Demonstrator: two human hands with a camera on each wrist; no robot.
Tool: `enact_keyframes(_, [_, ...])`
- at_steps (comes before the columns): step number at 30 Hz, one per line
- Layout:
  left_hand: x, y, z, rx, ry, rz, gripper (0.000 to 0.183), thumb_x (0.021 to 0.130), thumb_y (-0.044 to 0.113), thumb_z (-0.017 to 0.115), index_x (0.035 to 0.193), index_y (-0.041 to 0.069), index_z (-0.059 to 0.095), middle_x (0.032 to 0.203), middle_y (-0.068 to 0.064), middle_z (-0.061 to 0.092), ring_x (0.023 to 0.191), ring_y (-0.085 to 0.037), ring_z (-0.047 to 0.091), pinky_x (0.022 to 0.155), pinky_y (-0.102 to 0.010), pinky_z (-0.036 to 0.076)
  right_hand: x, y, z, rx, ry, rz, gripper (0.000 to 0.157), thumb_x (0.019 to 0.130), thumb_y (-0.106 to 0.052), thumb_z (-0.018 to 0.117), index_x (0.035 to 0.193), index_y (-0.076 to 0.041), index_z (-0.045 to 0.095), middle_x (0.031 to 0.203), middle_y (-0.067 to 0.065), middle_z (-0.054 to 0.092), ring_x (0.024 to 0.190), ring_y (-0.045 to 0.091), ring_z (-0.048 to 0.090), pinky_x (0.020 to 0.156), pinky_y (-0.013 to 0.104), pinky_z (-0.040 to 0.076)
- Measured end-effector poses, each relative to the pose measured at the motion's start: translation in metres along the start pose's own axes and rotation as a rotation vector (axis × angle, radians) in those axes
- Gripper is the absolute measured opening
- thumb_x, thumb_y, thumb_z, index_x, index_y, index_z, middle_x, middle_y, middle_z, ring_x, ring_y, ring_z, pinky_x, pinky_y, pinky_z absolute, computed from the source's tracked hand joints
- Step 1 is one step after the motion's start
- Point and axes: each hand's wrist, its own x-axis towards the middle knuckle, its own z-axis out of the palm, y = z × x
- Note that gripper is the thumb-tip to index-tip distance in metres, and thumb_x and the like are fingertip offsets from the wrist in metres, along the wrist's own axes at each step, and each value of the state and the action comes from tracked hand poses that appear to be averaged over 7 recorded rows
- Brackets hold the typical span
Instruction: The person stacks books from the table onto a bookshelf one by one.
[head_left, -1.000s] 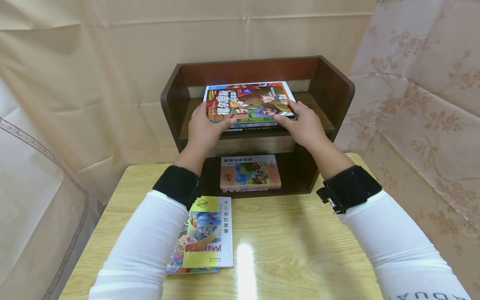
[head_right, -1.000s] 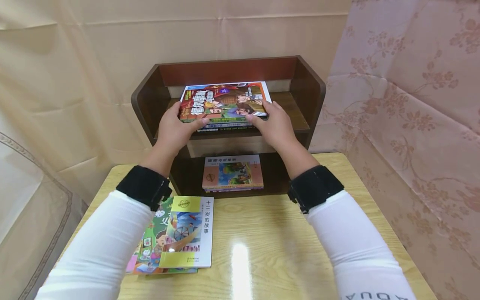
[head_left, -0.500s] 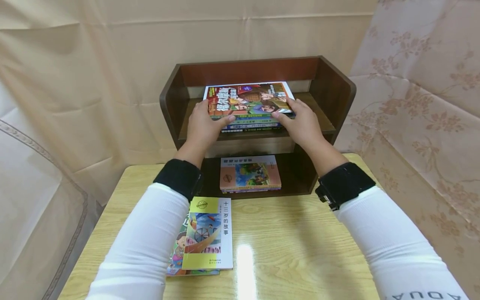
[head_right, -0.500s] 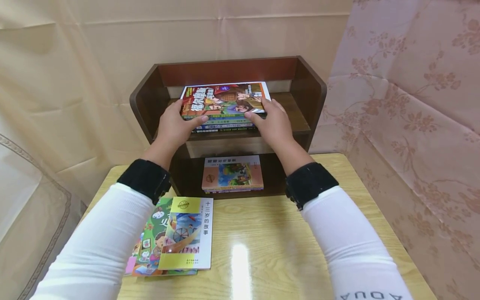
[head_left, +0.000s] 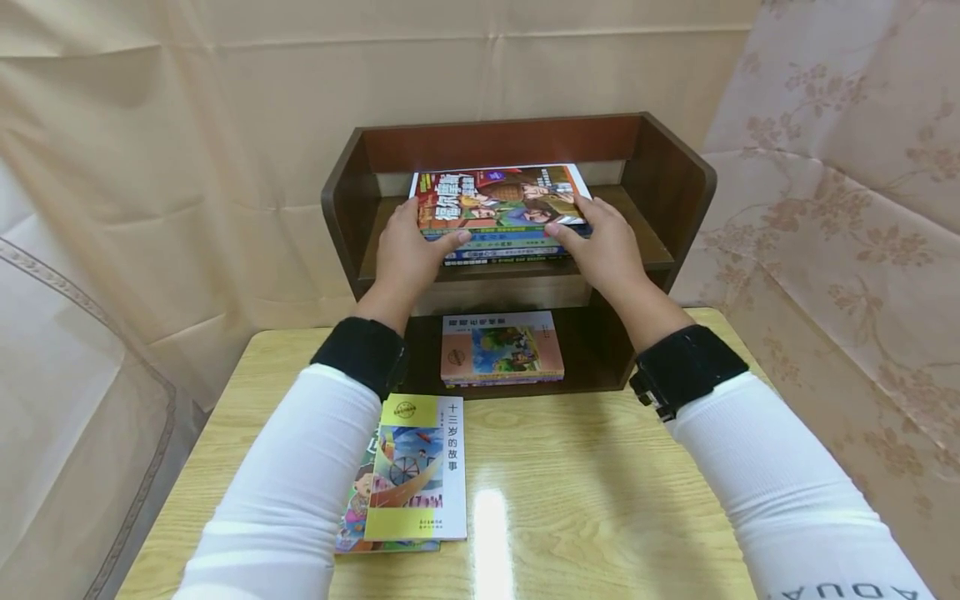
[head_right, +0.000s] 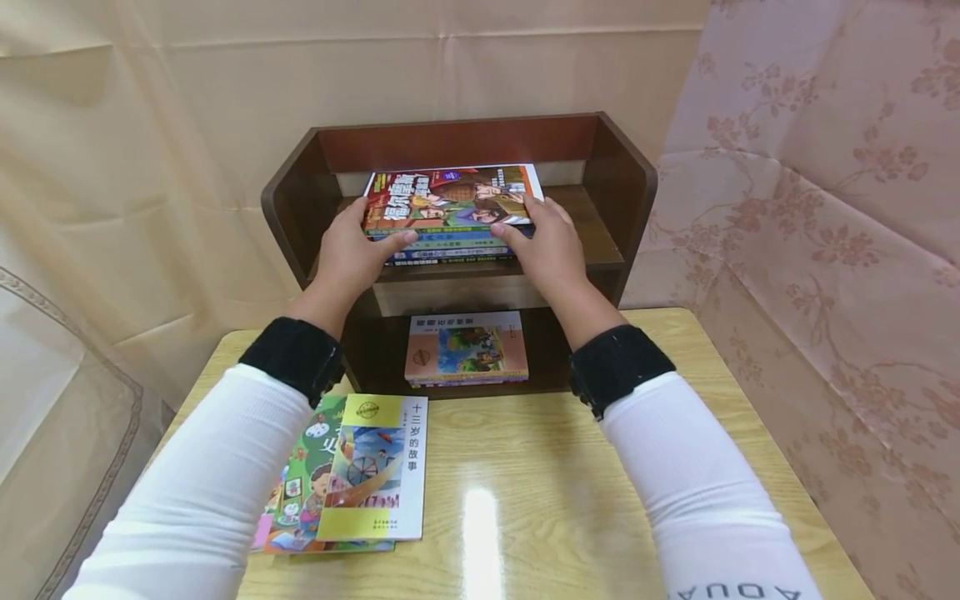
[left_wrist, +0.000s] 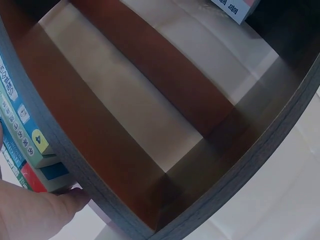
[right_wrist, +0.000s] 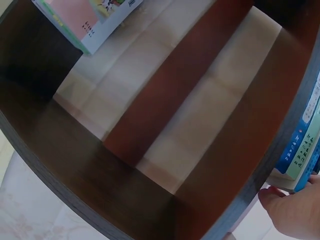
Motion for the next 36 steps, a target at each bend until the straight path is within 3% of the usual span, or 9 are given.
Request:
enact_keyframes(5, [-0.001, 0.000, 0.001, -0.025, 0.001, 0.011, 0.089, 0.085, 0.046, 0.068, 0.153, 0.013, 0.023, 0.152, -0.010, 0.034, 0.139, -0.024, 0.035, 0.111, -0.041, 0.034, 0.000, 0.002, 0.001, 0.005, 0.004, -0.010, 0.076, 0.093, -0.047, 0.055, 0.155, -0.016, 0.022, 0.161, 0.012, 0.016, 0.147, 0.031, 0.014, 0.115, 0.052, 0.022])
enact_keyframes(12, [-0.001, -0.003, -0.001, -0.056, -0.011, 0.009, 0.093, 0.086, 0.047, 0.067, 0.155, 0.013, 0.016, 0.156, -0.009, 0.028, 0.143, -0.024, 0.028, 0.113, -0.041, 0.031, 0.000, 0.004, 0.004, 0.030, 0.019, -0.022, 0.078, 0.093, -0.045, 0.058, 0.155, -0.016, 0.021, 0.161, 0.011, 0.016, 0.147, 0.030, 0.013, 0.116, 0.052, 0.021])
enact_keyframes(17, [-0.010, -0.013, -0.007, -0.061, 0.010, 0.027, 0.097, 0.086, 0.049, 0.067, 0.156, 0.015, 0.011, 0.160, -0.005, 0.017, 0.147, -0.022, 0.018, 0.116, -0.043, 0.026, -0.008, 0.010, 0.006, 0.089, 0.098, -0.039, 0.081, 0.092, -0.044, 0.061, 0.155, -0.015, 0.020, 0.160, 0.008, 0.018, 0.148, 0.025, 0.011, 0.116, 0.050, 0.021])
enact_keyframes(22, [-0.031, -0.030, -0.016, -0.005, 0.047, 0.127, 0.098, 0.085, 0.047, 0.069, 0.156, 0.014, 0.011, 0.162, -0.005, 0.012, 0.148, -0.022, 0.012, 0.117, -0.044, 0.021, -0.028, 0.020, 0.005, 0.147, 0.233, -0.121, 0.081, 0.091, -0.040, 0.064, 0.155, -0.016, 0.021, 0.160, 0.001, 0.020, 0.148, 0.018, 0.011, 0.118, 0.044, 0.017])
enact_keyframes(27, [-0.057, -0.057, -0.017, 0.045, 0.067, 0.220, 0.096, 0.085, 0.042, 0.072, 0.155, 0.011, 0.015, 0.160, -0.009, 0.017, 0.147, -0.026, 0.015, 0.116, -0.046, 0.024, -0.052, 0.029, 0.013, 0.196, 0.298, -0.190, 0.082, 0.090, -0.038, 0.067, 0.155, -0.016, 0.022, 0.161, -0.001, 0.017, 0.147, 0.019, 0.014, 0.117, 0.050, 0.019])
enact_keyframes(31, [-0.076, -0.077, -0.016, 0.040, 0.061, 0.225, 0.091, 0.086, 0.038, 0.073, 0.154, 0.010, 0.019, 0.159, -0.012, 0.021, 0.146, -0.030, 0.020, 0.114, -0.049, 0.026, -0.072, 0.038, 0.024, 0.247, 0.316, -0.212, 0.082, 0.089, -0.034, 0.069, 0.154, -0.013, 0.023, 0.160, 0.005, 0.018, 0.147, 0.021, 0.015, 0.116, 0.054, 0.019])
enact_keyframes(36, [-0.103, -0.102, -0.011, 0.022, 0.050, 0.171, 0.088, 0.086, 0.035, 0.073, 0.154, 0.011, 0.022, 0.156, -0.015, 0.026, 0.143, -0.033, 0.024, 0.112, -0.052, 0.029, -0.096, 0.052, 0.043, 0.306, 0.300, -0.200, 0.081, 0.089, -0.026, 0.071, 0.153, -0.008, 0.025, 0.159, 0.009, 0.020, 0.146, 0.025, 0.017, 0.114, 0.055, 0.022])
